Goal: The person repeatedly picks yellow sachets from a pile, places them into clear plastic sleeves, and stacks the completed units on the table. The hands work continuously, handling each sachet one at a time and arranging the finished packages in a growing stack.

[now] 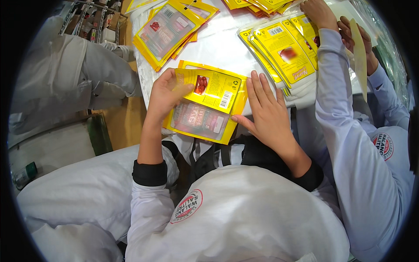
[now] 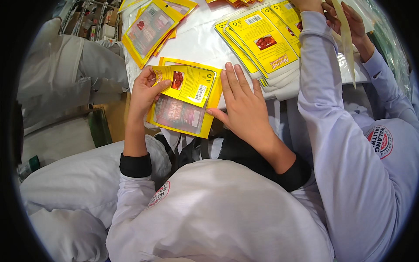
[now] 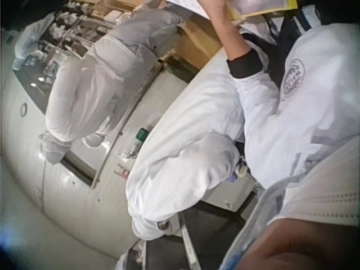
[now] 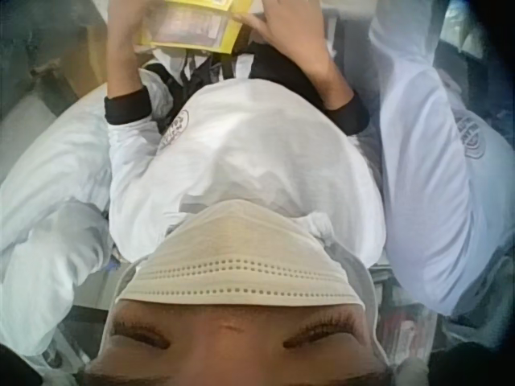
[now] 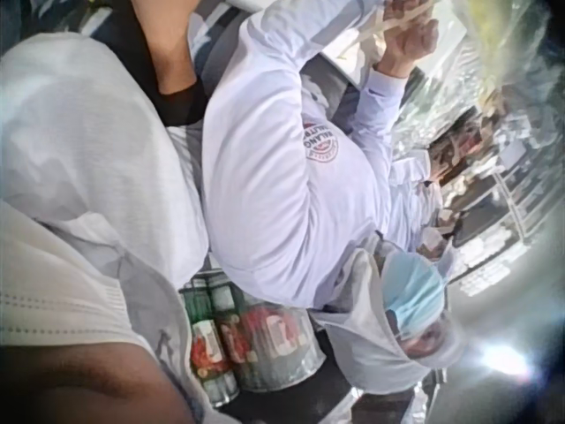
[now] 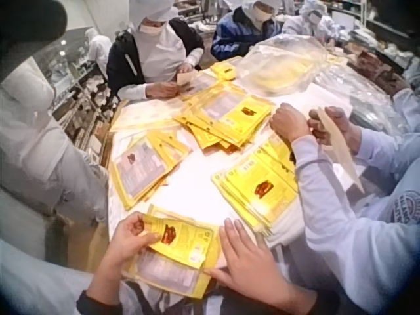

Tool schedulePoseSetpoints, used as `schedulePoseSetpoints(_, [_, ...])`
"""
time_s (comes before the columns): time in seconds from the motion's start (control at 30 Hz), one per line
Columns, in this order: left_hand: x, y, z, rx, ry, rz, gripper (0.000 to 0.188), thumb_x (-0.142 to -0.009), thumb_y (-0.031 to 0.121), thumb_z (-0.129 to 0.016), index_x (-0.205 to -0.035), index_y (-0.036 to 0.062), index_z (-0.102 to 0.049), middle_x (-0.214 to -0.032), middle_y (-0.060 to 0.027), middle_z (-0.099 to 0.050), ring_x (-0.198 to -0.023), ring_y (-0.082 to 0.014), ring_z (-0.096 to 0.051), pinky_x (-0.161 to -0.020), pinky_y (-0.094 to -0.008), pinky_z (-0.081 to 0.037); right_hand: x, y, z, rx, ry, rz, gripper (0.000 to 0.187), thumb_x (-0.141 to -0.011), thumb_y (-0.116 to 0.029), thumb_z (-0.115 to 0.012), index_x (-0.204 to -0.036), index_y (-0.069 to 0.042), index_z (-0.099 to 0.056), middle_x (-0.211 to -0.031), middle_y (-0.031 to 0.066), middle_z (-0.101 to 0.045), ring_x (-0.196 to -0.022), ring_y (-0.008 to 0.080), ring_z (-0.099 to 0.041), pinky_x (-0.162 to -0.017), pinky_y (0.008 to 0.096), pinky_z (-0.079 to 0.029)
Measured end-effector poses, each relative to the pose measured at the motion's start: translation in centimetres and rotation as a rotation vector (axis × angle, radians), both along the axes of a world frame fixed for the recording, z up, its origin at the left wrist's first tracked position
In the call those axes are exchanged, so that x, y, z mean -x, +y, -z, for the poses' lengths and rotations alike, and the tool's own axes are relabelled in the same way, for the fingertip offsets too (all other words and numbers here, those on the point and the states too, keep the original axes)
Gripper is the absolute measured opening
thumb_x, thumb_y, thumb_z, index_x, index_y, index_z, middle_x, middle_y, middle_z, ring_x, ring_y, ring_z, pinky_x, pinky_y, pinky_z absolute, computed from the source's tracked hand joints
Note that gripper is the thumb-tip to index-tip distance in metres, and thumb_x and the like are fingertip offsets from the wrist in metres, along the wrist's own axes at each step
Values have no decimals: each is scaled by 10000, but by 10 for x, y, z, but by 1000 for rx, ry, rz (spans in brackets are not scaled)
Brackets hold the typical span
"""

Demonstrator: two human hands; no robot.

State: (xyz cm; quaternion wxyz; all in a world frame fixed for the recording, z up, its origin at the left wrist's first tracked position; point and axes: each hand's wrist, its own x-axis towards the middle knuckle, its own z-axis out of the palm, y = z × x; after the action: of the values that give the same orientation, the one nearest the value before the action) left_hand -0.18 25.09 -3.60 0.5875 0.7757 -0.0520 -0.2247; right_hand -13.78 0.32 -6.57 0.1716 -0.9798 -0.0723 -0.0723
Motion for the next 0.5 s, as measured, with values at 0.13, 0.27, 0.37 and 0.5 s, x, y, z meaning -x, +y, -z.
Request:
schedulePoseSetpoints(0.13, [1, -3, -4, 28, 3, -3, 364, -842, 41, -747, -1162, 3, -577, -1051, -42, -671, -826, -54, -575, -675, -200, -449, -1, 0, 0, -1, -17, 2, 887, -847, -577, -635, -1462, 16, -399, -1555, 176, -355, -1463, 298, -307, -1098, 547, -334])
schedulePoseSetpoints(0.27, [2, -3, -4, 38, 18, 4, 393, -839, 13, -739, -1186, -23, -556, -1131, -83, -661, -1017, -125, -632, -879, -264, -504, -1, 0, 1, 6, -5, -3, 909, -847, -597, -623, -1471, 20, -382, -1569, 177, -328, -1473, 295, -286, -1098, 551, -325])
schedulePoseSetpoints(0.37, [2, -4, -4, 38, 8, 12, 392, -843, 6, -734, -1187, -30, -550, -1148, -96, -656, -1029, -134, -632, -904, -273, -505, -1, -1, 3, 9, 25, -4, 946, -848, -625, -606, -1487, 25, -353, -1595, 173, -281, -1492, 288, -246, -1109, 548, -296])
schedulePoseSetpoints(0.5, [3, -5, -5, 24, 5, 11, 389, -845, 0, -729, -1188, -33, -549, -1149, -100, -657, -1029, -138, -635, -903, -275, -510, -1, 0, 3, 9, 25, -3, 943, -852, -627, -600, -1487, 25, -352, -1597, 173, -276, -1494, 287, -243, -1110, 549, -295])
